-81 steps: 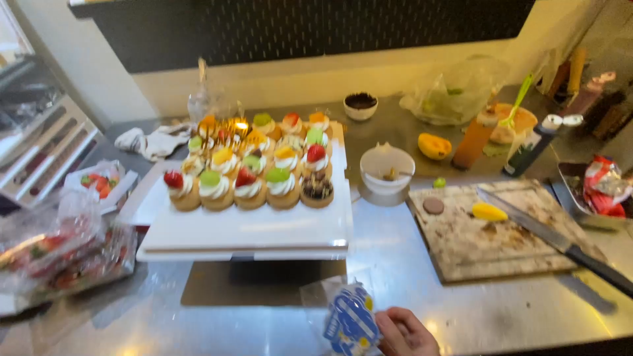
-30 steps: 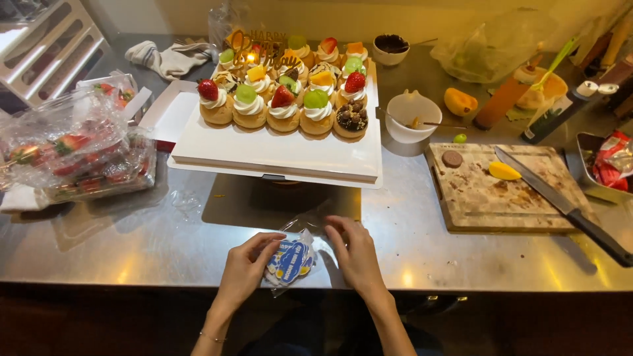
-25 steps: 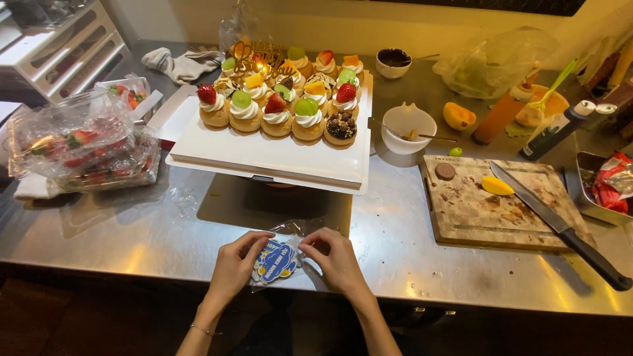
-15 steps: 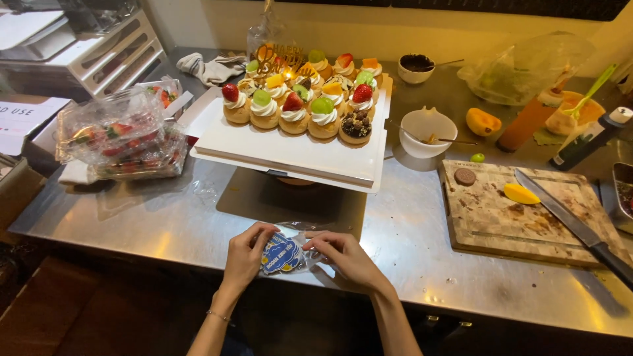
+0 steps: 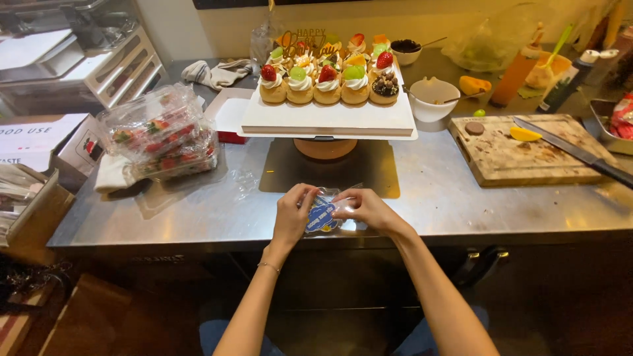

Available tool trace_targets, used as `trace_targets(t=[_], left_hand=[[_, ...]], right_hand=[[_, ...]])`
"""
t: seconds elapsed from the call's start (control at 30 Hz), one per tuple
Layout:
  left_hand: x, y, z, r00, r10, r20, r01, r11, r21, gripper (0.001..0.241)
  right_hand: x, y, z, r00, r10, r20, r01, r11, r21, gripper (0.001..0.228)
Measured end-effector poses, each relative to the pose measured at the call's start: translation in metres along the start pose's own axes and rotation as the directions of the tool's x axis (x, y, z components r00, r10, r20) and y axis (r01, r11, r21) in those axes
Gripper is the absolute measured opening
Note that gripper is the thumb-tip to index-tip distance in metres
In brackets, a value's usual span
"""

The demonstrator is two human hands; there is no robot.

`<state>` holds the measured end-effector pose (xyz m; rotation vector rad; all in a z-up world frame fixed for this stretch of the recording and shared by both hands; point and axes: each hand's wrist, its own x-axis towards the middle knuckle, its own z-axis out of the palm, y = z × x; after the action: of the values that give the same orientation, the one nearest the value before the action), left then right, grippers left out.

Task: The person is decorating a set of cupcakes by peeling the backings off various small toppers and carefully placing them into the frosting.

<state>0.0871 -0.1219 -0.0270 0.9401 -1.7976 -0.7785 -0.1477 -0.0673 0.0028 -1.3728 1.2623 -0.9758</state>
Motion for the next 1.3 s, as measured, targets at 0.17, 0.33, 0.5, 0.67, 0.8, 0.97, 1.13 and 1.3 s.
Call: trace_targets(t=[0.17,0.33,0.5,0.67,0.8,0.97,1.13,1.3], left_hand=[[0.008,0.002,-0.011,0.993,0.097,0.067,-0.104,0.99,0.095,0.027],[0.02,-0.032,-0.034,0.992,0.102,0.069,-0.116,0.96,0.254,0.035],[0.047,-0.055,-0.067,0.999,0.033,0.0,-0.026,0.796,0.605,0.031],[0.082,-0.088,-0.105,0.998,0.056,0.0,-0.036,0.637,0.77,0.024],[0.093,-0.125,-0.123,0.975,0.22,0.023,-0.125,0.461,0.879,0.027],[0.08,-0.106,-0.096,0.926,0.376,0.027,-0.2,0.429,0.881,0.023],[0.035,-0.035,-0.08,0.992,-0.116,0.041,0.076,0.839,0.539,0.022],[0.017,-0.019,-0.068,0.992,0.013,0.128,-0.092,0.768,0.634,0.031]], right_hand=[[-0.004,-0.022,0.024,0.986,0.109,-0.125,-0.121,0.989,-0.088,0.044],[-0.005,-0.031,0.012,0.961,0.174,-0.214,-0.196,0.977,-0.085,0.049],[0.012,-0.012,-0.03,0.908,0.184,-0.376,-0.259,0.953,-0.158,0.063],[0.022,-0.012,-0.04,0.896,0.126,-0.426,-0.273,0.913,-0.304,0.05],[0.027,0.01,-0.049,0.898,0.029,-0.439,-0.215,0.9,-0.38,0.039],[0.017,0.018,-0.057,0.88,0.083,-0.468,-0.262,0.906,-0.331,0.038],[0.01,0.001,-0.061,0.861,0.201,-0.467,-0.335,0.915,-0.223,0.026],[0.004,-0.001,-0.06,0.845,0.198,-0.498,-0.241,0.97,-0.025,0.028]])
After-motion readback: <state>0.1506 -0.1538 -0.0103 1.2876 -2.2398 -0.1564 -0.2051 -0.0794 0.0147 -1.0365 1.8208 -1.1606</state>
